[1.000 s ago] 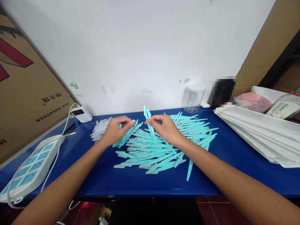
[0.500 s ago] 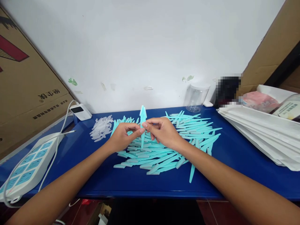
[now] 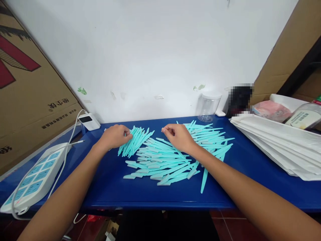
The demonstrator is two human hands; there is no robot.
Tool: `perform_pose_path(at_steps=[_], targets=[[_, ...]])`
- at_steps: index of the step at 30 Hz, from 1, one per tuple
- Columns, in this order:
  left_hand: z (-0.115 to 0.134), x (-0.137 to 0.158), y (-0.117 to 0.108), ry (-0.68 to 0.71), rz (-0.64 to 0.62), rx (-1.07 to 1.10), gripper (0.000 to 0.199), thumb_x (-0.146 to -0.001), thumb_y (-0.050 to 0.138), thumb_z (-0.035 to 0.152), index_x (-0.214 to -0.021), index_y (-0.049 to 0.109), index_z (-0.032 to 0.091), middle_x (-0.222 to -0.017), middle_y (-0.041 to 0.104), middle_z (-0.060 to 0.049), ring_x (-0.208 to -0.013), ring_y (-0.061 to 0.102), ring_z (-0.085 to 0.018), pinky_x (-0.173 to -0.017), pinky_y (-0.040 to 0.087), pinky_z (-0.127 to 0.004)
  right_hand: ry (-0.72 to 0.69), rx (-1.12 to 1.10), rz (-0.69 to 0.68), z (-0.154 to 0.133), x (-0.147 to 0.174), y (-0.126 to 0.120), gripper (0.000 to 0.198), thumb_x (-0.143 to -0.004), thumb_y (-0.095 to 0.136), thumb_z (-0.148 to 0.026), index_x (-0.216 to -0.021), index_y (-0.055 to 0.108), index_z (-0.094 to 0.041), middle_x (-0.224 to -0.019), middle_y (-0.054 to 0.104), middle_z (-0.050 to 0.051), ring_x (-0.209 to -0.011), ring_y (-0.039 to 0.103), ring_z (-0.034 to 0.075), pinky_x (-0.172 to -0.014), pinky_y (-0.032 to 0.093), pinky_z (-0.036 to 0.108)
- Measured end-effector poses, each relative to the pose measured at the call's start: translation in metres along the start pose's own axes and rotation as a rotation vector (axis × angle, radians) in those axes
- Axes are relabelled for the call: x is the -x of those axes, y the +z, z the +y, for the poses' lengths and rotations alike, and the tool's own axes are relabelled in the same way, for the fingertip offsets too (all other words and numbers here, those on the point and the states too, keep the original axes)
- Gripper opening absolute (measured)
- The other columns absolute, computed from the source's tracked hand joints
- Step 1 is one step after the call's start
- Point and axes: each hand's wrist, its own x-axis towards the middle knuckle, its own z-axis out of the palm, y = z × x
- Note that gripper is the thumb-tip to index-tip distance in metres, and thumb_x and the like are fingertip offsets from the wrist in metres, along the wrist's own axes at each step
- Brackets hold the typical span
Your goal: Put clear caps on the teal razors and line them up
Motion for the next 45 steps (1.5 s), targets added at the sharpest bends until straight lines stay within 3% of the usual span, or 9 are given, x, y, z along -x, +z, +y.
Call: perform_pose_path(at_steps=[4, 9, 12, 16, 23, 30, 34, 40, 45], targets=[[0.007, 0.001, 0.0, -0.07, 0.014, -0.103, 0.047, -0.094, 0.049, 0.055, -0.07, 0.071, 0.021, -0.078, 0.075, -0.015, -0.08, 0.071, -0.034, -0.067, 0.044, -0.036, -0.087, 0.28, -0.142, 0.007, -0.002, -0.006, 0.04, -0.098, 0.057, -0.054, -0.087, 0.076, -0.02, -0.08, 0.069, 0.006, -0.069, 0.058, 0.019, -0.063, 0.04, 0.034], [0.013, 0.001, -0.001, -0.095, 0.124, -0.116, 0.058, -0.102, 0.037, 0.058, -0.082, 0.075, 0.019, -0.081, 0.075, -0.016, -0.082, 0.071, -0.034, -0.069, 0.044, -0.037, -0.035, 0.342, -0.3, 0.006, 0.003, -0.007, 0.062, -0.085, 0.063, -0.078, -0.102, 0.072, -0.018, -0.103, 0.07, 0.013, -0.087, 0.063, 0.028, -0.067, 0.044, 0.038], [0.019, 0.002, 0.003, -0.069, 0.19, -0.082, 0.055, -0.103, 0.039, 0.058, -0.086, 0.075, 0.02, -0.08, 0.074, -0.014, -0.08, 0.07, -0.032, -0.069, 0.042, -0.036, -0.05, 0.345, -0.33, 0.006, 0.007, -0.003, 0.058, -0.085, 0.065, -0.076, -0.101, 0.068, -0.02, -0.101, 0.069, 0.013, -0.095, 0.063, 0.032, -0.072, 0.045, 0.04], [0.026, 0.003, 0.01, -0.004, 0.205, -0.022, 0.051, -0.103, 0.042, 0.057, -0.083, 0.073, 0.021, -0.075, 0.073, -0.012, -0.077, 0.069, -0.03, -0.067, 0.04, -0.035, -0.079, 0.308, -0.401, 0.008, 0.008, -0.004, 0.044, -0.094, 0.059, -0.067, -0.089, 0.063, -0.023, -0.092, 0.068, 0.011, -0.09, 0.061, 0.03, -0.07, 0.043, 0.04], [0.029, 0.003, 0.016, 0.076, 0.27, 0.054, 0.049, -0.103, 0.045, 0.057, -0.082, 0.073, 0.022, -0.072, 0.072, -0.009, -0.072, 0.067, -0.027, -0.062, 0.033, -0.033, -0.014, 0.252, -0.516, 0.006, 0.004, -0.017, 0.048, -0.097, 0.05, -0.069, -0.087, 0.06, -0.023, -0.092, 0.068, 0.012, -0.087, 0.06, 0.029, -0.069, 0.043, 0.04], [0.037, 0.006, 0.02, 0.209, 0.222, 0.232, 0.052, -0.105, 0.043, 0.062, -0.09, 0.072, 0.021, -0.07, 0.069, -0.006, -0.063, 0.061, -0.022, -0.058, 0.029, -0.032, -0.03, 0.241, -0.486, 0.006, 0.002, -0.018, 0.048, -0.099, 0.047, -0.069, -0.088, 0.059, -0.023, -0.096, 0.068, 0.013, -0.088, 0.061, 0.029, -0.072, 0.044, 0.039], [0.04, 0.007, 0.024, 0.3, 0.198, 0.296, 0.051, -0.106, 0.041, 0.061, -0.097, 0.072, 0.021, -0.074, 0.069, -0.005, -0.069, 0.063, -0.021, -0.06, 0.032, -0.031, -0.005, 0.265, -0.448, 0.006, 0.001, -0.019, 0.047, -0.101, 0.042, -0.067, -0.095, 0.058, -0.023, -0.098, 0.067, 0.013, -0.085, 0.059, 0.028, -0.072, 0.044, 0.038], [0.042, 0.009, 0.025, 0.316, 0.221, 0.386, 0.049, -0.107, 0.04, 0.058, -0.126, 0.064, 0.019, -0.095, 0.072, -0.007, -0.083, 0.065, -0.023, -0.067, 0.039, -0.031, -0.04, 0.266, -0.377, 0.003, 0.0, -0.018, 0.041, -0.106, 0.035, -0.059, -0.104, 0.052, -0.022, -0.097, 0.063, 0.01, -0.08, 0.055, 0.025, -0.07, 0.04, 0.036], [0.047, 0.011, 0.025, 0.349, 0.187, 0.458, 0.044, -0.108, 0.039, 0.057, -0.102, 0.062, 0.02, -0.069, 0.06, 0.0, -0.066, 0.056, -0.019, -0.063, 0.033, -0.031, -0.124, 0.259, -0.351, -0.003, 0.004, -0.011, 0.032, -0.108, 0.038, -0.052, -0.105, 0.049, -0.022, -0.098, 0.062, 0.009, -0.081, 0.054, 0.023, -0.071, 0.04, 0.034]])
